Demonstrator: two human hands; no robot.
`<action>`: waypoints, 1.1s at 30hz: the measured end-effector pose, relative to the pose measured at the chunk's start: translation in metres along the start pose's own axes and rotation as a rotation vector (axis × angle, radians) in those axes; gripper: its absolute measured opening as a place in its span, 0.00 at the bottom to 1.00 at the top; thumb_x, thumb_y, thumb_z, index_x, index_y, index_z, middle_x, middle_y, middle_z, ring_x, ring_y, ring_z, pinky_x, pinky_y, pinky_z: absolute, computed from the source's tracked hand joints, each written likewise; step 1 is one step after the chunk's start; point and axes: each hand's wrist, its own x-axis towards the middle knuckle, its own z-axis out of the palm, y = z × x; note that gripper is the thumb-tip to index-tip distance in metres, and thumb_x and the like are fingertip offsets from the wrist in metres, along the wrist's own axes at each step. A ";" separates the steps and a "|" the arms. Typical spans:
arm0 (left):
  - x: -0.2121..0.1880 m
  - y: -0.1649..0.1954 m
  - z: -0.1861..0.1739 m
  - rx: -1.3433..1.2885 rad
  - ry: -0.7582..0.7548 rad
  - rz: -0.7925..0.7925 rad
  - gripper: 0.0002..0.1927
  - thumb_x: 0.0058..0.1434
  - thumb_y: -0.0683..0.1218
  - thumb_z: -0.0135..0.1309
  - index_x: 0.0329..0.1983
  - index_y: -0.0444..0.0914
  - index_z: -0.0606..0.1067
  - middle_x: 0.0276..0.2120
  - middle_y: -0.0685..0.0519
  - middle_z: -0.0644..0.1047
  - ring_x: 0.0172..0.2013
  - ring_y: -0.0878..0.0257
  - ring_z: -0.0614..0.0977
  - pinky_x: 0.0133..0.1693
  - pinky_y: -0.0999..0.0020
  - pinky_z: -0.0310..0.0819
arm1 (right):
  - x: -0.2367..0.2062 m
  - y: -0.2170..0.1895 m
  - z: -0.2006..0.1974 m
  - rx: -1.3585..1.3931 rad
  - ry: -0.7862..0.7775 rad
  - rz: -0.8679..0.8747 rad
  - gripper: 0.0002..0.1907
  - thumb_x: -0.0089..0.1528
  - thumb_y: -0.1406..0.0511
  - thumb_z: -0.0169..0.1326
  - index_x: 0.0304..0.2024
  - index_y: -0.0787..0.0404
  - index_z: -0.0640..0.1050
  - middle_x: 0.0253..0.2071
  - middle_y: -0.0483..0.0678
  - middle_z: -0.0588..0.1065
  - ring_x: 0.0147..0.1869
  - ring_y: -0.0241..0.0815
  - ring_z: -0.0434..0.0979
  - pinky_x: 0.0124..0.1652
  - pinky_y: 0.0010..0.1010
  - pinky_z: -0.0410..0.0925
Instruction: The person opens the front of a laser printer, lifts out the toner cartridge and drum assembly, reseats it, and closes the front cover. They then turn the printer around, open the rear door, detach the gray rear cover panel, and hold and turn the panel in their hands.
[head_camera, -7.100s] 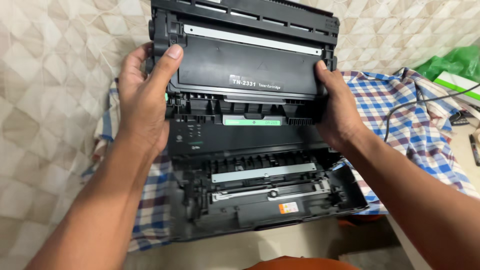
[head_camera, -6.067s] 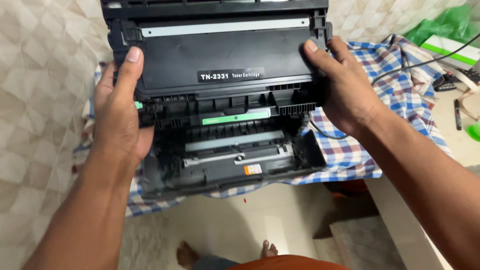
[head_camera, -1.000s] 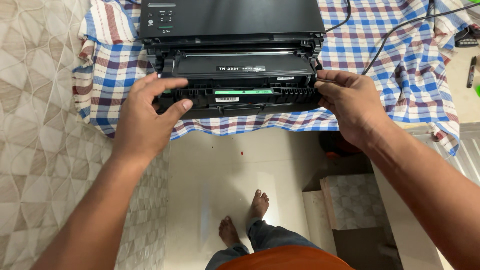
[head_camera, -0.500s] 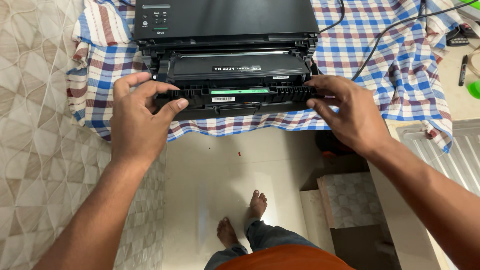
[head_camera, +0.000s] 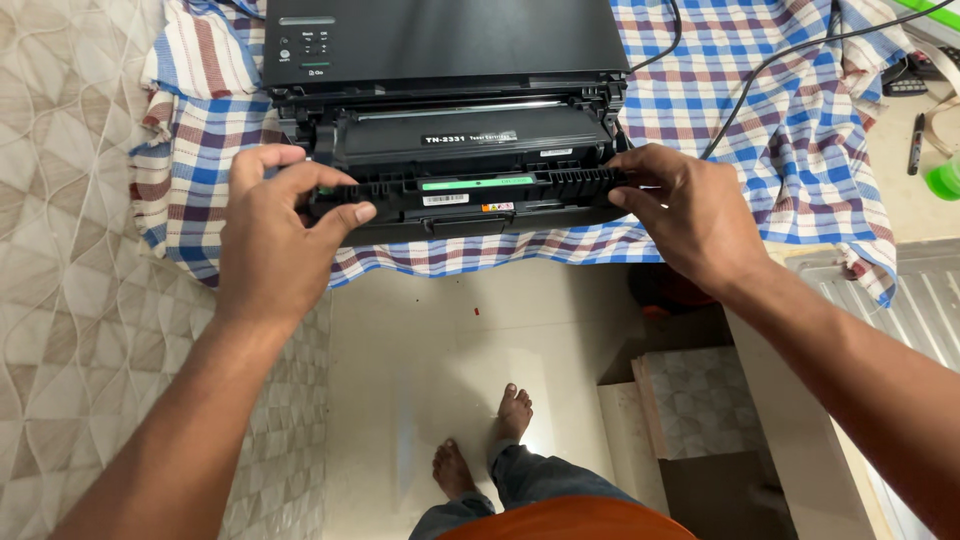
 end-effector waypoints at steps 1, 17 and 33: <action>0.000 -0.001 0.001 0.028 -0.004 0.002 0.14 0.56 0.50 0.71 0.43 0.41 0.83 0.58 0.48 0.69 0.41 0.57 0.79 0.41 0.62 0.76 | 0.000 -0.001 0.001 -0.004 -0.001 0.018 0.16 0.64 0.65 0.60 0.55 0.59 0.80 0.45 0.54 0.82 0.46 0.46 0.85 0.46 0.36 0.76; 0.011 -0.003 0.015 0.099 0.052 0.041 0.13 0.58 0.47 0.69 0.45 0.42 0.83 0.60 0.46 0.73 0.37 0.55 0.81 0.40 0.58 0.75 | 0.015 0.005 0.016 0.041 0.057 0.016 0.15 0.64 0.67 0.59 0.53 0.62 0.80 0.46 0.56 0.82 0.48 0.47 0.84 0.49 0.35 0.75; 0.037 -0.005 0.027 0.308 0.025 0.089 0.18 0.56 0.45 0.71 0.49 0.42 0.80 0.59 0.49 0.72 0.58 0.48 0.73 0.55 0.51 0.69 | 0.047 0.012 0.026 -0.045 0.053 -0.101 0.18 0.63 0.68 0.61 0.55 0.65 0.77 0.49 0.58 0.81 0.50 0.51 0.83 0.49 0.38 0.74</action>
